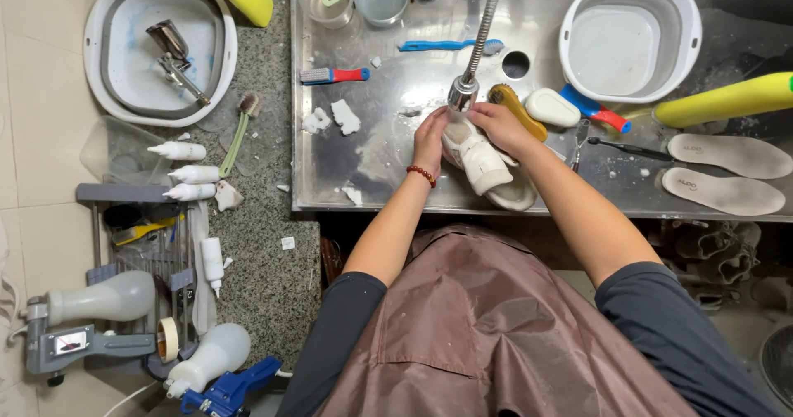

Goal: Cleaning a white sneaker with a brush and water at a sink.

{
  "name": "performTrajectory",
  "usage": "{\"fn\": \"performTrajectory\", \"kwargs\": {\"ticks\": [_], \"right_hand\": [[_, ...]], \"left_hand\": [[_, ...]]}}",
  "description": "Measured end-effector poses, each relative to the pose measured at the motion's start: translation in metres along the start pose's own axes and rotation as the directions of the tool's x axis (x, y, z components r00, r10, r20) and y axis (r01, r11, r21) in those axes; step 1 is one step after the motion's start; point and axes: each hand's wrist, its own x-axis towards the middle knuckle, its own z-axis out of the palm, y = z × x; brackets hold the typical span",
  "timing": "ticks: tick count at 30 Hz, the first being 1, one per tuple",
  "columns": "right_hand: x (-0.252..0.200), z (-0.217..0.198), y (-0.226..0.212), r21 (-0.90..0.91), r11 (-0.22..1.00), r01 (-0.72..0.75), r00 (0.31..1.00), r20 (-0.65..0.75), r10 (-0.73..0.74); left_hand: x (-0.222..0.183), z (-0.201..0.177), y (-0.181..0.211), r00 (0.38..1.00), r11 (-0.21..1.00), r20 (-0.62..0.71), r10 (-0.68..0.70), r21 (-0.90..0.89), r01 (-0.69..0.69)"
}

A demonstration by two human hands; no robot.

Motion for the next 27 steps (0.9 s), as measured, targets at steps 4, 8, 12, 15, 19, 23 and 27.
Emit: {"fn": "performTrajectory", "kwargs": {"ticks": [4, 8, 12, 15, 19, 23, 27], "right_hand": [[-0.010, 0.002, -0.003, 0.006, 0.993, 0.118, 0.989, -0.087, -0.117], [-0.030, 0.012, -0.019, -0.187, 0.977, 0.106, 0.967, -0.209, -0.145], [-0.026, -0.001, 0.007, 0.029, 0.991, 0.133, 0.977, -0.173, -0.126], [-0.041, -0.012, 0.022, 0.083, 0.996, -0.017, 0.988, -0.152, 0.030], [-0.058, -0.017, 0.045, -0.094, 0.995, 0.017, 0.983, -0.179, -0.034], [-0.064, -0.010, 0.046, -0.191, 0.976, 0.100, 0.966, -0.215, -0.141], [-0.069, -0.010, 0.042, -0.101, 0.983, 0.152, 0.958, -0.230, -0.172]], "left_hand": [[0.031, 0.005, -0.026, 0.995, 0.989, -0.057, 0.086, 0.126, -0.078], [0.008, 0.033, 0.008, 0.985, 0.913, -0.118, 0.124, 0.402, -0.066], [0.018, 0.007, -0.012, 0.990, 0.956, 0.033, 0.140, 0.255, -0.144], [0.016, -0.014, -0.015, 0.973, 0.977, 0.167, 0.159, 0.116, -0.180], [-0.008, -0.012, 0.009, 0.988, 0.993, 0.152, 0.029, -0.120, -0.010], [-0.018, -0.018, 0.012, 0.975, 0.975, 0.220, 0.023, -0.223, 0.027], [-0.026, -0.014, 0.022, 0.958, 0.959, 0.288, 0.001, -0.270, 0.080]]}}
